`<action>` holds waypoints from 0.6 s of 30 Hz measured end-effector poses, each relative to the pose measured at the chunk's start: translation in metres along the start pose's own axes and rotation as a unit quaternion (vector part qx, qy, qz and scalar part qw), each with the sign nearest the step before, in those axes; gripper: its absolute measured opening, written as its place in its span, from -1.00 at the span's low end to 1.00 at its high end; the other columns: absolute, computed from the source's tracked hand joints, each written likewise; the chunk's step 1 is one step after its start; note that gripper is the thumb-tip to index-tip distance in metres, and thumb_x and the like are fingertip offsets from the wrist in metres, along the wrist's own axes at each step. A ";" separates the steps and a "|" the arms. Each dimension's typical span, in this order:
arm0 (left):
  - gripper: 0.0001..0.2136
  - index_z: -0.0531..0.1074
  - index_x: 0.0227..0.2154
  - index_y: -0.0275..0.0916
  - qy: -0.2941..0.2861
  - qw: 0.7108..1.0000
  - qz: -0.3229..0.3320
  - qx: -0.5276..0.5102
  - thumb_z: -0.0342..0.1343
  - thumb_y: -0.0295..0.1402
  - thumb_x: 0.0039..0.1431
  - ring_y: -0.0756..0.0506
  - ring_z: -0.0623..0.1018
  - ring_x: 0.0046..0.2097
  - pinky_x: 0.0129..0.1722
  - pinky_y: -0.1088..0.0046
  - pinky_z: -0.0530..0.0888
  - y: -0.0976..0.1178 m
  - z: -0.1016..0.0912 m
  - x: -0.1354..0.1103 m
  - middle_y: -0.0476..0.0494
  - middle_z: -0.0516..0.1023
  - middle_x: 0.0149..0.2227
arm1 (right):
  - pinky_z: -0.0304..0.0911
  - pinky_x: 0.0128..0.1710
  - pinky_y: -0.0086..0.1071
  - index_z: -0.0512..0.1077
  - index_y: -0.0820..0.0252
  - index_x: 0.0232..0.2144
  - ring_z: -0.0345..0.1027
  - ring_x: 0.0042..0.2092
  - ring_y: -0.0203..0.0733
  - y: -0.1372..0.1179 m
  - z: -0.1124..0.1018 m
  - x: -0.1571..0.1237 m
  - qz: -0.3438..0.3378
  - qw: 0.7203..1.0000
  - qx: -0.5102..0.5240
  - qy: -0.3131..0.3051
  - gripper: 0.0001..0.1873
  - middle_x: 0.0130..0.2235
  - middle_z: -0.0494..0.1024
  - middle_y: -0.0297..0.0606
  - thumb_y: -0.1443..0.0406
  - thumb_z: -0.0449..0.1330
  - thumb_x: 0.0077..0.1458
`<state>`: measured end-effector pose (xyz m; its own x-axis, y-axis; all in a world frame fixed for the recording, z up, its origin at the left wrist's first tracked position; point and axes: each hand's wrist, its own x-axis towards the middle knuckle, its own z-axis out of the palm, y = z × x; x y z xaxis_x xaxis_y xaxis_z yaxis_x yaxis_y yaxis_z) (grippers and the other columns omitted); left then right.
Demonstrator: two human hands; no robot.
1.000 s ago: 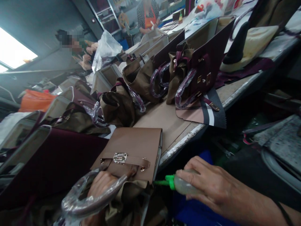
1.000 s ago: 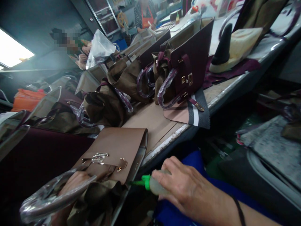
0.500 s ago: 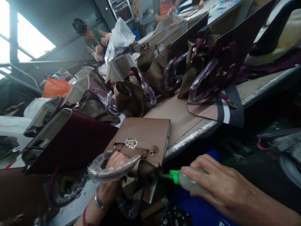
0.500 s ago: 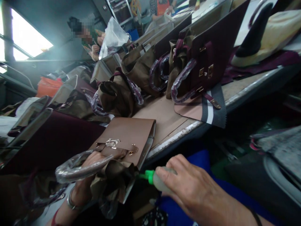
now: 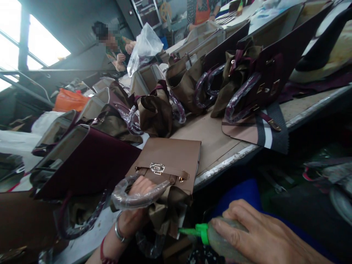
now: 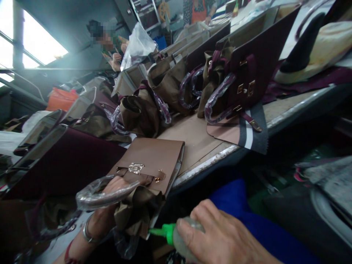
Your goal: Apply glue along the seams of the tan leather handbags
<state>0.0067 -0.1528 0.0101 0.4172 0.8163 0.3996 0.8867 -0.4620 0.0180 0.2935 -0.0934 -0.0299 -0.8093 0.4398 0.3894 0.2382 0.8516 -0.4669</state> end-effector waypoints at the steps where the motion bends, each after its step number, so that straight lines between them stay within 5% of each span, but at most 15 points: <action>1: -0.82 0.26 -0.38 -0.25 -0.001 1.000 -0.001 0.001 -0.19 -0.40 0.29 -0.03 0.33 -0.50 -0.52 0.42 0.30 0.000 0.000 0.000 -0.02 0.31 -0.53 | 0.30 -0.46 -0.52 0.38 0.16 -0.09 0.31 -0.34 -0.24 0.002 0.000 0.000 0.005 1.000 0.003 -0.012 -0.65 -0.35 0.41 -0.21 0.22 -0.15 0.32; 13: -0.79 0.27 -0.42 -0.22 0.008 0.999 -0.031 -0.002 -0.19 -0.37 0.29 -0.05 0.37 -0.51 -0.53 0.39 0.37 0.003 -0.001 -0.002 -0.06 0.35 -0.54 | 0.41 -0.37 -0.27 0.33 0.18 0.01 0.33 -0.22 -0.07 0.048 0.015 0.005 0.093 0.992 -0.081 0.005 -0.68 -0.24 0.38 -0.13 0.27 -0.04 0.25; 18: -0.83 0.31 -0.29 -0.22 0.043 0.998 -0.030 0.020 -0.20 -0.41 0.27 -0.05 0.40 -0.48 -0.49 0.41 0.42 -0.003 -0.006 0.000 -0.04 0.35 -0.52 | 0.44 -0.27 -0.24 0.41 0.15 -0.06 0.39 -0.18 -0.07 0.059 0.021 0.009 0.120 0.985 -0.088 0.083 -0.66 -0.21 0.46 -0.12 0.16 -0.05 0.27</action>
<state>0.0026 -0.1537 0.0156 0.3450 0.8086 0.4765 0.9180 -0.3965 0.0082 0.2888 -0.0450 -0.0705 -0.6227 0.6621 0.4171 0.5129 0.7479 -0.4215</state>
